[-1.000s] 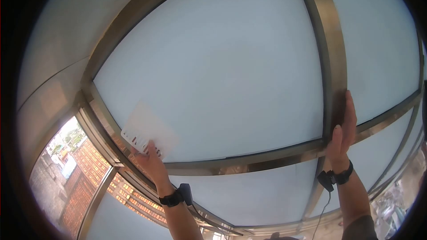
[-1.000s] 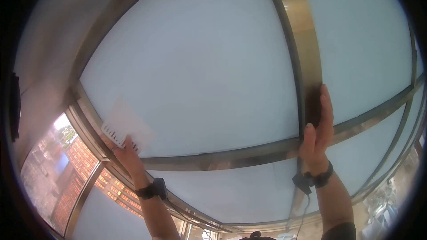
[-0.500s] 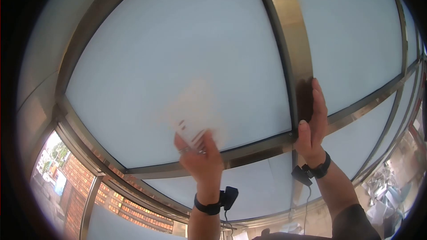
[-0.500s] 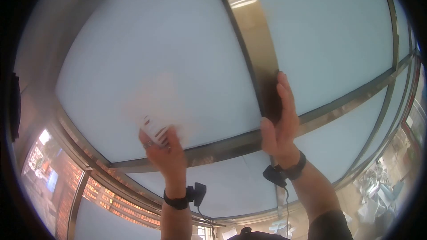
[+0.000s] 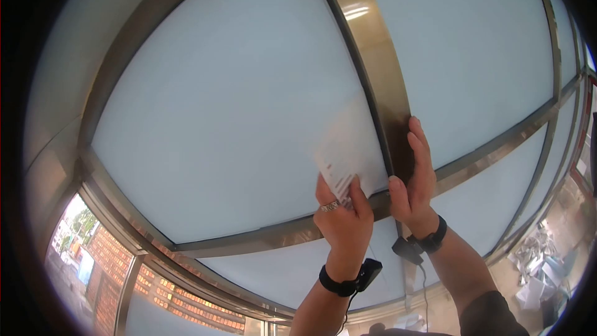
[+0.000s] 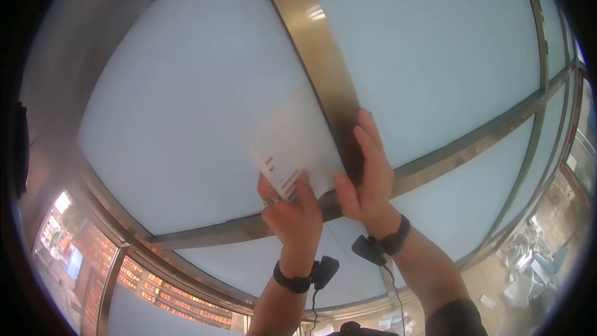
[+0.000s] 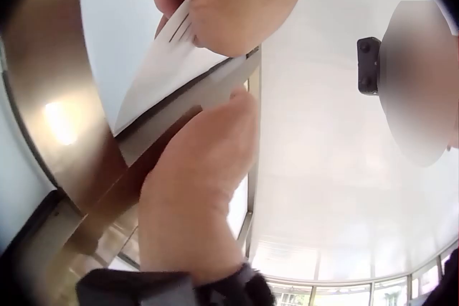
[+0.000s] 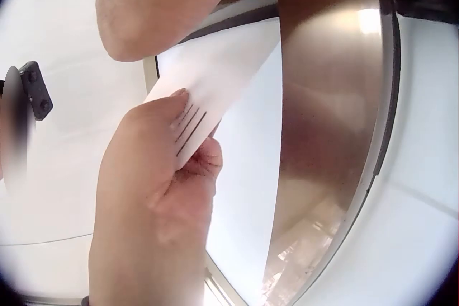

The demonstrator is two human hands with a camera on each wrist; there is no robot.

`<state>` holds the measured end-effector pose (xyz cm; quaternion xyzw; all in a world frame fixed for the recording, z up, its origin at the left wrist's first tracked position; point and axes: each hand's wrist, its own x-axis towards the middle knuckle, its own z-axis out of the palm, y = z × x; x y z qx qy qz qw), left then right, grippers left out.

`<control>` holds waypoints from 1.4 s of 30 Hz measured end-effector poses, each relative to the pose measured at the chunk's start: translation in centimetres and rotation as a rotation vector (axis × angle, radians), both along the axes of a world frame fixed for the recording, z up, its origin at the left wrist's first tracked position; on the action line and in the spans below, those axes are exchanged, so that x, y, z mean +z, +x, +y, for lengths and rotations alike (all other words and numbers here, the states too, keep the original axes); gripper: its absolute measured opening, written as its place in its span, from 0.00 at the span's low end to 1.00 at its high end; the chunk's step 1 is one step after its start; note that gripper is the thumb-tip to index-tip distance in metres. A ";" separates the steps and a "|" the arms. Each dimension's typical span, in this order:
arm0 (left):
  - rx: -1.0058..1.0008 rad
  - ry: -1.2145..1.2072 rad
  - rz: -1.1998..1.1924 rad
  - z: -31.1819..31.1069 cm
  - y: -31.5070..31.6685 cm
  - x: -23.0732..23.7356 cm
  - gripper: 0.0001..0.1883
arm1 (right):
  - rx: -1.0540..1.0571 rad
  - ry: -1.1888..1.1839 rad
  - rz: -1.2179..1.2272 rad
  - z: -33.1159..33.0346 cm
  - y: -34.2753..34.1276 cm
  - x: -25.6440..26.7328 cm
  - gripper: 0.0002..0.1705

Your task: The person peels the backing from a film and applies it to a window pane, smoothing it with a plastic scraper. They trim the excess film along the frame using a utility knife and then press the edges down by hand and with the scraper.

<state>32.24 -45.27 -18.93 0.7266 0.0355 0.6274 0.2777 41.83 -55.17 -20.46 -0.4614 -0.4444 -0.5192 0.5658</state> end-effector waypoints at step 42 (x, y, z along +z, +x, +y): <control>0.502 1.152 -0.013 6.2 -2.2 27.0 0.28 | -0.039 0.014 -0.015 0.0 0.1 -0.5 0.36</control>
